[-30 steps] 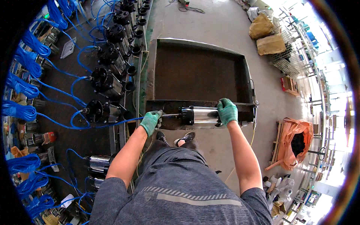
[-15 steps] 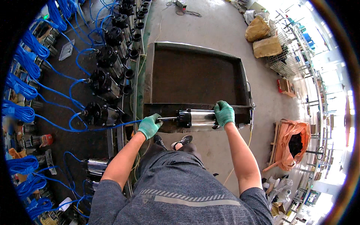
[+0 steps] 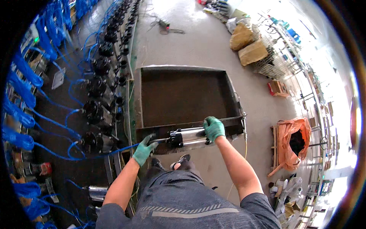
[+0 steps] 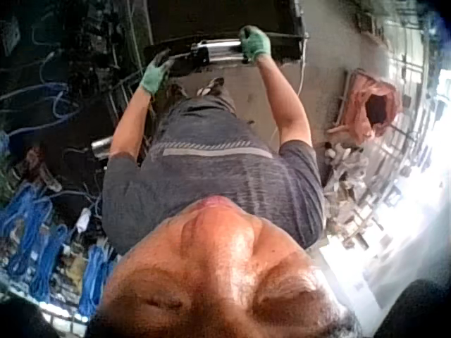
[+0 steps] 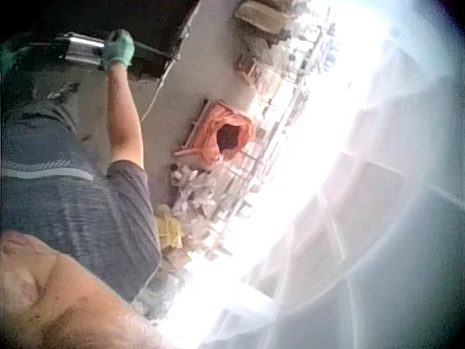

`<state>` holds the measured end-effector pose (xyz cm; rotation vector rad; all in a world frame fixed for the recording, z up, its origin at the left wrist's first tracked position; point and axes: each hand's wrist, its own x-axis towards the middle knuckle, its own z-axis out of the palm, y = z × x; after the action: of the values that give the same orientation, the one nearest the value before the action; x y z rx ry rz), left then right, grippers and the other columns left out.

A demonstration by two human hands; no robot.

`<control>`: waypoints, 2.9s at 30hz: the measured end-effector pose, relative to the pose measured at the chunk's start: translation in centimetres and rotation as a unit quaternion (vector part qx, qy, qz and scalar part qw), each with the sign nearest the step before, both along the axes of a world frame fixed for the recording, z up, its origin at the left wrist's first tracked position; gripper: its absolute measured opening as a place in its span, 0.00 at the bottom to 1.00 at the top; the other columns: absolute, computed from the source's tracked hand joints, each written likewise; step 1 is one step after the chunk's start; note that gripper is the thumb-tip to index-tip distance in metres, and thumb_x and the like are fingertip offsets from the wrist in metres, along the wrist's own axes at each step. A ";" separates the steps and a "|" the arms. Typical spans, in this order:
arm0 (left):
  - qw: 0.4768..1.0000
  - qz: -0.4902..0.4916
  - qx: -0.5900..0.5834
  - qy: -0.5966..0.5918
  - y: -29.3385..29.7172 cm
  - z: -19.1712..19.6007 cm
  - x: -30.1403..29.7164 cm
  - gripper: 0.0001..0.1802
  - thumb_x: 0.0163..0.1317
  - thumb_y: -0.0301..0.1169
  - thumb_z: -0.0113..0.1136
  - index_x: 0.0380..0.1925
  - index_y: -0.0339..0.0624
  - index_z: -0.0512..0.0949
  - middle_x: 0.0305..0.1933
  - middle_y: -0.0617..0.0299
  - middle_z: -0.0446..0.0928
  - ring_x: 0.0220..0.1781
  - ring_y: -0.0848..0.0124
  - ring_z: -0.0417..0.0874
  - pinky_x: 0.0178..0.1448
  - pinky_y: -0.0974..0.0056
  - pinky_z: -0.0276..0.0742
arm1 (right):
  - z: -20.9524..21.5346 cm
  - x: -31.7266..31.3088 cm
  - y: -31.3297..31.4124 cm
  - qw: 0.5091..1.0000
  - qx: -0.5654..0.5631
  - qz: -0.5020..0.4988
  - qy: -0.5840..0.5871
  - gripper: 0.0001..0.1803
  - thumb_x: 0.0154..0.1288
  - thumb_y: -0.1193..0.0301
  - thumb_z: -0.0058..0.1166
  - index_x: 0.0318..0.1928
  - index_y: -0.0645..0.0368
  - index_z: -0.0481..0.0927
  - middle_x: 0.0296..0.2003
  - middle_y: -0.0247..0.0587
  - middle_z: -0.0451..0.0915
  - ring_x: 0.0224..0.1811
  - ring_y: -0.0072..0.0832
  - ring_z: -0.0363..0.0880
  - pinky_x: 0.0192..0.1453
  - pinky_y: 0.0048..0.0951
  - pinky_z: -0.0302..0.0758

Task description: The person assembles a cylindrical pump by inserting a metal rod into a housing and connecting a blue hose. They place the assembled unit into a metal tray, then retrieve another unit from a rack to repeat the process.

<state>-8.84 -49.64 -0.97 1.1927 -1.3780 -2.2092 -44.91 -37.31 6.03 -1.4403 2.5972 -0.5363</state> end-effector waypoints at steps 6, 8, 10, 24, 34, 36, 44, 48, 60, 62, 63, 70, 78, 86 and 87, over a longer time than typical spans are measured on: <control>0.976 0.092 0.177 0.089 -0.6 -0.8 -0.2 0.12 0.74 0.42 0.62 0.48 0.48 0.85 0.41 0.65 0.85 0.38 0.68 0.84 0.35 0.61 0.79 | 1.6 0.7 0.1 1.000 0.013 0.004 -0.015 0.12 0.70 0.62 0.53 0.40 0.56 0.83 0.43 0.49 0.84 0.49 0.51 0.82 0.54 0.48 0.79; 0.983 0.077 0.147 0.081 -1.2 -1.5 -0.3 0.10 0.75 0.39 0.61 0.48 0.49 0.85 0.41 0.65 0.86 0.41 0.68 0.85 0.36 0.61 0.80 | 1.5 0.5 -0.1 1.000 0.009 0.008 -0.008 0.12 0.70 0.62 0.54 0.39 0.56 0.83 0.43 0.48 0.84 0.49 0.51 0.82 0.54 0.49 0.79; 0.984 0.068 0.138 0.088 -1.5 -0.4 -0.7 0.14 0.73 0.29 0.60 0.56 0.46 0.80 0.43 0.65 0.84 0.44 0.69 0.85 0.38 0.62 0.81 | 1.1 0.4 0.0 1.000 0.014 0.002 -0.012 0.11 0.70 0.62 0.54 0.40 0.56 0.83 0.43 0.48 0.84 0.49 0.51 0.81 0.55 0.48 0.78; 0.774 -0.201 -0.481 -0.359 -1.5 0.7 -0.7 0.21 0.60 0.51 0.72 0.36 0.45 0.83 0.33 0.44 0.85 0.39 0.42 0.87 0.44 0.45 0.82 | 1.2 0.5 0.3 1.000 0.021 -0.001 -0.016 0.12 0.70 0.61 0.54 0.40 0.56 0.84 0.43 0.47 0.84 0.49 0.50 0.82 0.56 0.49 0.78; 0.968 -0.174 -0.125 -0.134 -4.3 -1.5 0.5 0.20 0.68 0.39 0.69 0.52 0.41 0.77 0.41 0.53 0.84 0.31 0.67 0.82 0.35 0.60 0.80 | 1.8 0.8 -0.3 1.000 0.010 0.008 -0.026 0.12 0.69 0.62 0.54 0.40 0.56 0.83 0.42 0.49 0.84 0.48 0.50 0.81 0.55 0.49 0.78; 0.864 -0.100 -0.476 -0.131 -2.6 -3.2 0.0 0.19 0.64 0.33 0.72 0.51 0.43 0.77 0.39 0.52 0.83 0.29 0.61 0.82 0.37 0.57 0.81 | 1.9 0.9 -0.3 1.000 0.004 0.009 -0.022 0.12 0.70 0.62 0.54 0.40 0.56 0.83 0.42 0.49 0.84 0.48 0.51 0.82 0.55 0.49 0.78; 0.777 -0.180 -0.540 -0.269 -2.1 2.3 -2.0 0.26 0.63 0.53 0.69 0.45 0.41 0.79 0.38 0.49 0.86 0.36 0.49 0.87 0.42 0.52 0.83 | 1.2 0.1 0.9 1.000 0.013 -0.010 -0.018 0.11 0.70 0.62 0.54 0.40 0.55 0.83 0.42 0.48 0.84 0.48 0.51 0.81 0.55 0.48 0.78; 0.927 -0.208 -0.224 -0.219 -5.3 -3.8 -0.2 0.37 0.67 0.68 0.54 0.40 0.39 0.80 0.32 0.50 0.88 0.28 0.60 0.86 0.31 0.57 0.80 | 1.8 1.0 -0.6 1.000 0.002 0.011 -0.016 0.11 0.70 0.62 0.54 0.39 0.55 0.83 0.42 0.47 0.84 0.49 0.50 0.81 0.55 0.48 0.79; 0.980 0.014 0.195 0.047 -2.3 -2.2 0.0 0.10 0.70 0.32 0.66 0.49 0.47 0.80 0.45 0.61 0.83 0.35 0.66 0.85 0.30 0.61 0.80 | 1.3 0.5 0.3 1.000 0.001 0.001 -0.015 0.11 0.69 0.62 0.54 0.39 0.55 0.83 0.40 0.48 0.84 0.47 0.51 0.81 0.54 0.49 0.79; 0.978 0.011 0.203 0.052 -2.4 -2.0 0.0 0.10 0.70 0.31 0.65 0.50 0.47 0.79 0.44 0.61 0.83 0.36 0.66 0.85 0.31 0.61 0.81 | 1.3 0.5 0.3 1.000 0.001 0.003 -0.018 0.11 0.69 0.62 0.54 0.39 0.55 0.83 0.41 0.49 0.84 0.48 0.51 0.81 0.54 0.49 0.79; 0.977 0.010 0.206 0.054 -2.4 -1.6 0.0 0.11 0.70 0.31 0.65 0.50 0.47 0.79 0.44 0.61 0.83 0.37 0.66 0.85 0.31 0.61 0.82 | 1.4 0.5 0.3 1.000 0.000 0.005 -0.019 0.11 0.69 0.62 0.54 0.39 0.55 0.83 0.41 0.49 0.84 0.48 0.51 0.81 0.54 0.49 0.79; 0.995 -0.074 -0.011 0.069 -2.8 -2.2 0.2 0.13 0.68 0.25 0.66 0.50 0.45 0.77 0.44 0.63 0.82 0.39 0.71 0.84 0.42 0.64 0.82 | 1.8 0.4 0.2 1.000 0.018 0.009 -0.021 0.12 0.70 0.61 0.53 0.40 0.55 0.83 0.43 0.49 0.84 0.49 0.50 0.82 0.54 0.48 0.79; 0.907 -0.244 -0.310 -0.146 -4.3 0.6 -0.2 0.18 0.62 0.36 0.74 0.47 0.41 0.80 0.43 0.52 0.85 0.40 0.65 0.84 0.48 0.58 0.80 | 1.6 0.5 0.2 1.000 0.024 0.006 -0.014 0.12 0.70 0.61 0.53 0.40 0.55 0.83 0.42 0.48 0.84 0.48 0.51 0.82 0.55 0.48 0.79; 0.724 -0.285 -0.508 -0.369 -2.8 1.3 -1.0 0.27 0.61 0.56 0.69 0.42 0.43 0.86 0.36 0.42 0.86 0.42 0.45 0.88 0.47 0.49 0.83 | 1.6 0.4 0.1 1.000 0.018 0.005 -0.020 0.11 0.68 0.62 0.55 0.40 0.55 0.83 0.42 0.49 0.84 0.48 0.51 0.82 0.54 0.49 0.79; 0.724 -0.273 -0.517 -0.366 -2.9 0.4 -1.0 0.28 0.59 0.58 0.70 0.41 0.43 0.86 0.36 0.41 0.86 0.40 0.45 0.87 0.44 0.48 0.83 | 1.6 0.5 0.1 1.000 0.019 0.003 -0.018 0.11 0.68 0.62 0.55 0.40 0.55 0.83 0.42 0.49 0.84 0.48 0.51 0.82 0.54 0.49 0.79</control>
<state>-9.81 -52.51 -0.57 1.2393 -2.9713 -0.6354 -44.45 -37.22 7.63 -1.4144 2.5598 -0.5046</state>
